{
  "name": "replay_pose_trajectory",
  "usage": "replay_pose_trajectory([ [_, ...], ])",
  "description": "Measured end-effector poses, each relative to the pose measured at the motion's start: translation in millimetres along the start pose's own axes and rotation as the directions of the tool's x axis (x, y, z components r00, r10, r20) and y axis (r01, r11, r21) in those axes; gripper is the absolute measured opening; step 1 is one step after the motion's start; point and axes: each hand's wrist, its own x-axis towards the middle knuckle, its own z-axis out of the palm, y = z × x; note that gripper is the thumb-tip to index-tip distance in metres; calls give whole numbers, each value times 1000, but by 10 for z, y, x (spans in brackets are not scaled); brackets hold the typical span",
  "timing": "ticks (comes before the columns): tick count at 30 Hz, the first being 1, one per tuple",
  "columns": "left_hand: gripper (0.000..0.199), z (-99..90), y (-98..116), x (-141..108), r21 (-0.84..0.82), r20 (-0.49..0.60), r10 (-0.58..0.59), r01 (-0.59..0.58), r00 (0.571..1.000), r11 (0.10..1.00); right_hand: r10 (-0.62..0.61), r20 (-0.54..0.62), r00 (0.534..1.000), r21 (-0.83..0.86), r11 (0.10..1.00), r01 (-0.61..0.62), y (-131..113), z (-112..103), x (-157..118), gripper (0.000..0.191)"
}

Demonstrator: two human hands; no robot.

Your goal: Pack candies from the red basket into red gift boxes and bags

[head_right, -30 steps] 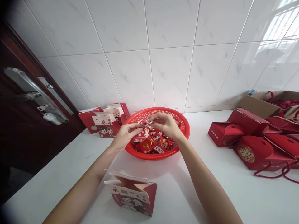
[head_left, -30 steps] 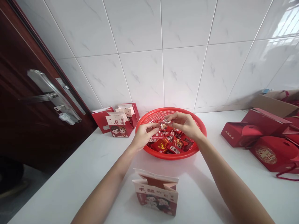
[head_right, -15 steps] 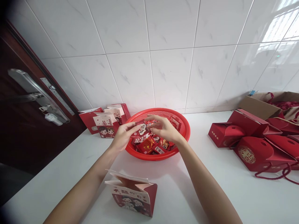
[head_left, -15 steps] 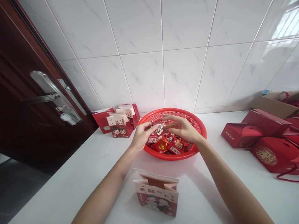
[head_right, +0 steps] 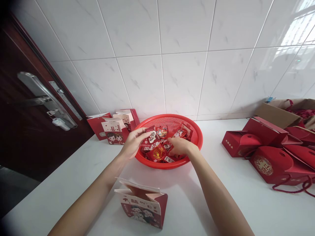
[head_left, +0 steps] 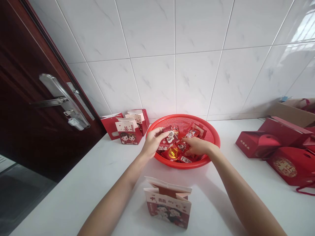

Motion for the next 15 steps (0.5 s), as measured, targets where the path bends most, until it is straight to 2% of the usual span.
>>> replay_pose_trajectory([
  [3,32,-9,-4,4,9,13,0,0,1000,1000,27,86,996,2,1000,-27,-52,-46,-16,29],
  [6,32,-19,-12,8,16,21,18,-19,1000,1000,31,70,997,13,999,-32,-120,-87,-15,15],
  [8,32,-24,-17,10,16,25,29,-29,999,999,41,-13,999,30,999,-41,-153,-105,-4,6],
  [10,32,-26,-20,13,15,25,27,-27,999,1000,85,-143,986,68,995,-76,-165,-116,9,7],
  [13,34,-28,-29,20,11,19,22,-22,1000,1000,198,-291,936,145,976,-161,-155,-121,22,6],
  [15,34,-31,-37,24,13,22,24,-24,999,1000,276,-327,904,176,958,-228,-145,-123,25,7],
])
